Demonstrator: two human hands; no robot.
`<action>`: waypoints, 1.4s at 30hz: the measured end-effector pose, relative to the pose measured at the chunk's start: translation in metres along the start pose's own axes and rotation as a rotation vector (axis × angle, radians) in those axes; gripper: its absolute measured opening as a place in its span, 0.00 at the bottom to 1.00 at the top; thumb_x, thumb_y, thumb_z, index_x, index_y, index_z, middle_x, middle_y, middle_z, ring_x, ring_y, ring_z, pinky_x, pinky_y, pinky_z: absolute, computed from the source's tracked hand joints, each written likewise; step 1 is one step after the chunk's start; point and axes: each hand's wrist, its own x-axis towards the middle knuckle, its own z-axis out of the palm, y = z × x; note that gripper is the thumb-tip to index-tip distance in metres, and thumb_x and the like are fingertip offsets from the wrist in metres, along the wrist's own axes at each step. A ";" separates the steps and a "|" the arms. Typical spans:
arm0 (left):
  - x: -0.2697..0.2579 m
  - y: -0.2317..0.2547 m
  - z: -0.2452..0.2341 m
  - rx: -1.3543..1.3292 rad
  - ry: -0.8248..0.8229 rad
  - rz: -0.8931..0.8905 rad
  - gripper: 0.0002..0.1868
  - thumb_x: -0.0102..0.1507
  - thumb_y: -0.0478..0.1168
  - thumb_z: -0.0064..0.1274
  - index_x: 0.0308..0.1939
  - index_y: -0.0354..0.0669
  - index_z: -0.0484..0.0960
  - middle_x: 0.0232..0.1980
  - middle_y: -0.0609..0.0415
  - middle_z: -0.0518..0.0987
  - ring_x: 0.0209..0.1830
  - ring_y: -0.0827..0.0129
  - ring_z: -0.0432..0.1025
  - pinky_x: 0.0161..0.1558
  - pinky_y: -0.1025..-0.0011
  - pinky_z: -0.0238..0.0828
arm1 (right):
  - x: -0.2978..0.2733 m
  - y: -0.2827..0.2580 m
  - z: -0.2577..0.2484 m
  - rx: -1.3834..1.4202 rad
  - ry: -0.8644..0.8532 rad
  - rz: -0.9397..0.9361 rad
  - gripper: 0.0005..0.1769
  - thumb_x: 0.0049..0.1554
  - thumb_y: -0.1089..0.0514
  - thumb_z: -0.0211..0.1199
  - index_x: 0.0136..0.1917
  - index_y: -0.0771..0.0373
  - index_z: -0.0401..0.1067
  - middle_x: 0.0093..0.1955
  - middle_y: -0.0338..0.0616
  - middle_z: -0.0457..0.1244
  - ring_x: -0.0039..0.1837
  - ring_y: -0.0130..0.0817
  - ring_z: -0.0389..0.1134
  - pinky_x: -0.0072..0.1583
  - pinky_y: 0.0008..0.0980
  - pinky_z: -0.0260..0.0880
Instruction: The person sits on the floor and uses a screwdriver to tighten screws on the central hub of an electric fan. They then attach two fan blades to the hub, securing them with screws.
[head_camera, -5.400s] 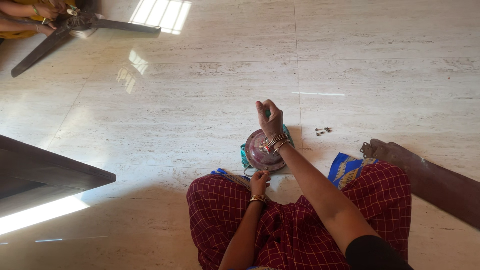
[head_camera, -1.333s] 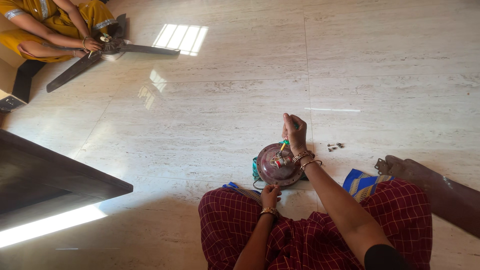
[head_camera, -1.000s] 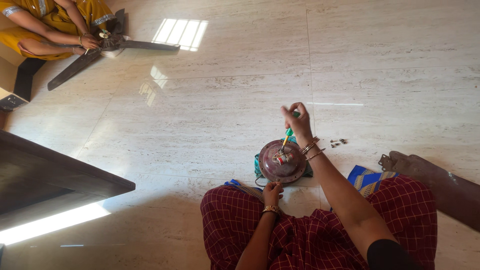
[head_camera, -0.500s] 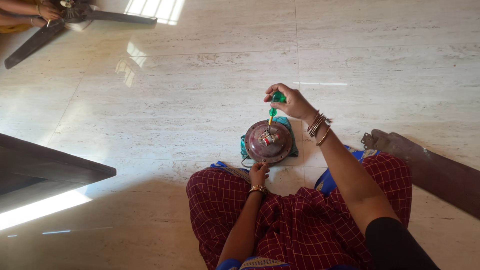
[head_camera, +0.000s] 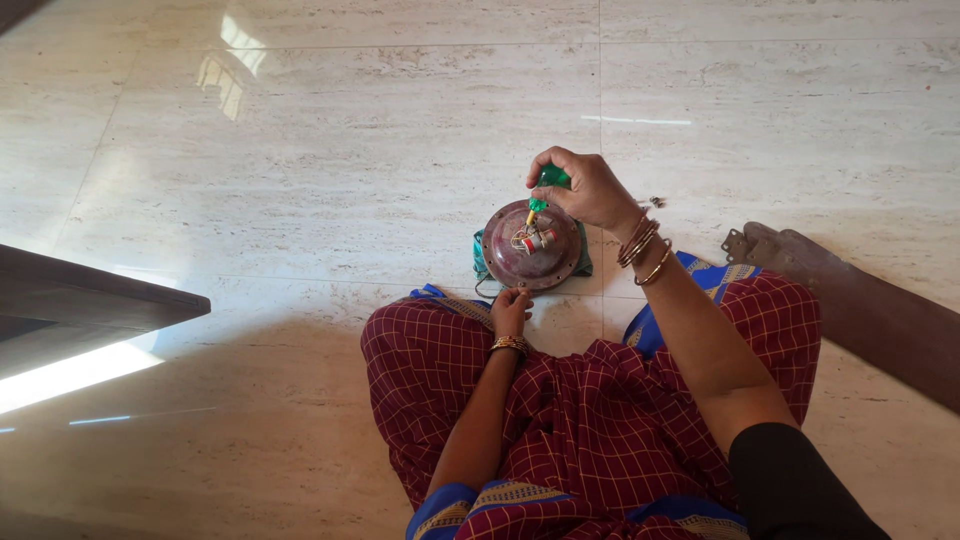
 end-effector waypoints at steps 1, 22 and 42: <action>0.001 -0.003 0.000 0.007 0.003 0.007 0.08 0.65 0.39 0.56 0.44 0.40 0.82 0.40 0.57 0.84 0.35 0.75 0.77 0.33 0.76 0.75 | -0.001 0.002 0.006 -0.071 -0.040 0.092 0.10 0.57 0.63 0.69 0.52 0.60 0.72 0.45 0.38 0.71 0.47 0.25 0.73 0.50 0.27 0.75; 0.004 0.003 0.006 -0.018 0.003 0.038 0.09 0.65 0.38 0.56 0.45 0.38 0.83 0.41 0.54 0.83 0.36 0.73 0.78 0.34 0.74 0.76 | 0.013 0.032 0.074 -0.423 -0.004 -0.082 0.13 0.53 0.59 0.72 0.49 0.57 0.70 0.45 0.39 0.71 0.44 0.34 0.73 0.46 0.32 0.74; -0.008 0.012 0.032 1.411 0.557 0.422 0.10 0.76 0.41 0.47 0.51 0.38 0.80 0.58 0.54 0.80 0.57 0.65 0.68 0.64 0.63 0.61 | -0.087 0.063 0.193 -0.967 -0.237 -0.379 0.07 0.51 0.59 0.64 0.44 0.61 0.71 0.47 0.50 0.68 0.59 0.50 0.73 0.57 0.46 0.76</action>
